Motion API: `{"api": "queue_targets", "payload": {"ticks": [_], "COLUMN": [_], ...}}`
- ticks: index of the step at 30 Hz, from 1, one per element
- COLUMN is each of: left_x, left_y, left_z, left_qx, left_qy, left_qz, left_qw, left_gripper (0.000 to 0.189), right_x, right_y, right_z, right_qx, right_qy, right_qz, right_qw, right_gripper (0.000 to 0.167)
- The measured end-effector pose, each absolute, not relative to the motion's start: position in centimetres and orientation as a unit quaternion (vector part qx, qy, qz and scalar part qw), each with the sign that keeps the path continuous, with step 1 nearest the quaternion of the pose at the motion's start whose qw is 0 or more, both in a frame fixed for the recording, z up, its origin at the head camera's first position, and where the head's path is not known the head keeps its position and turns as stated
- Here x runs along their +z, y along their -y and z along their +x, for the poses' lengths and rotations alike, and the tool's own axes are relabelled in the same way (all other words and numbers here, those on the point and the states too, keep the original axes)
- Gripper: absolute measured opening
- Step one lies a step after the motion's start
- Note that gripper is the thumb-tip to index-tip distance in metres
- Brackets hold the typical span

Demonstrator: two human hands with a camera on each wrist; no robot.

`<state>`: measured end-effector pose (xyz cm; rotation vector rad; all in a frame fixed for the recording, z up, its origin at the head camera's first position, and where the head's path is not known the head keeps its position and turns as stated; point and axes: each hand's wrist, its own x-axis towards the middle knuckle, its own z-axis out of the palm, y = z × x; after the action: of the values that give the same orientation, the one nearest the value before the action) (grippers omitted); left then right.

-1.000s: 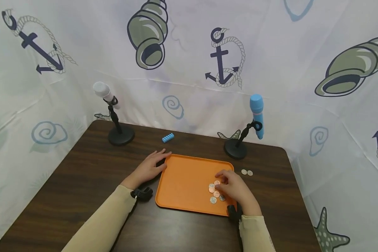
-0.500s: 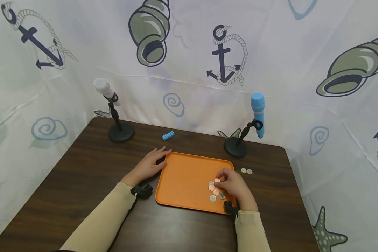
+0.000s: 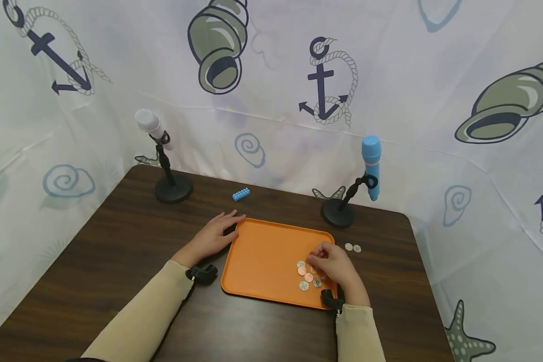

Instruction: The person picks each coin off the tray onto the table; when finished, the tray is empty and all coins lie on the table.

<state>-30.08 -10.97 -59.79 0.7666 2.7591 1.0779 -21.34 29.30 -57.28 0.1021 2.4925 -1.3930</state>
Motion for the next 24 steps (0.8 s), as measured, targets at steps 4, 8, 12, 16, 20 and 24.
{"api": "queue_targets", "payload": {"ticks": [4, 8, 12, 16, 20, 24], "left_x": [-59.7, -59.6, -59.5, -59.5, -59.6, -59.8], "left_y": [11.0, 11.0, 11.1, 11.1, 11.0, 11.1], "left_z": [-30.2, -30.1, -30.0, -30.2, -30.4, -30.3], "left_qx": [0.347, 0.350, 0.347, 0.351, 0.352, 0.348], "left_qy": [-0.900, -0.899, -0.901, -0.900, -0.898, -0.899], "left_qz": [0.258, 0.260, 0.258, 0.255, 0.260, 0.263], "left_qw": [0.041, 0.040, 0.040, 0.041, 0.039, 0.038], "left_gripper": [0.058, 0.057, 0.057, 0.057, 0.057, 0.057], "right_x": [-57.3, -57.8, -58.6, -59.1, -59.3, -59.5], "right_y": [-29.8, -30.8, -32.2, -33.2, -33.6, -33.8], "right_z": [-21.3, -21.3, -21.2, -21.2, -21.2, -21.2], "right_qx": [-0.511, -0.567, -0.640, -0.693, -0.745, -0.797], "right_qy": [-0.848, -0.813, -0.758, -0.714, -0.661, -0.597], "right_qz": [0.029, 0.018, 0.016, -0.016, -0.061, -0.092], "right_qw": [0.137, 0.133, 0.126, 0.102, 0.068, 0.021], "right_gripper": [0.027, 0.028, 0.017, 0.008, 0.012, 0.022]}}
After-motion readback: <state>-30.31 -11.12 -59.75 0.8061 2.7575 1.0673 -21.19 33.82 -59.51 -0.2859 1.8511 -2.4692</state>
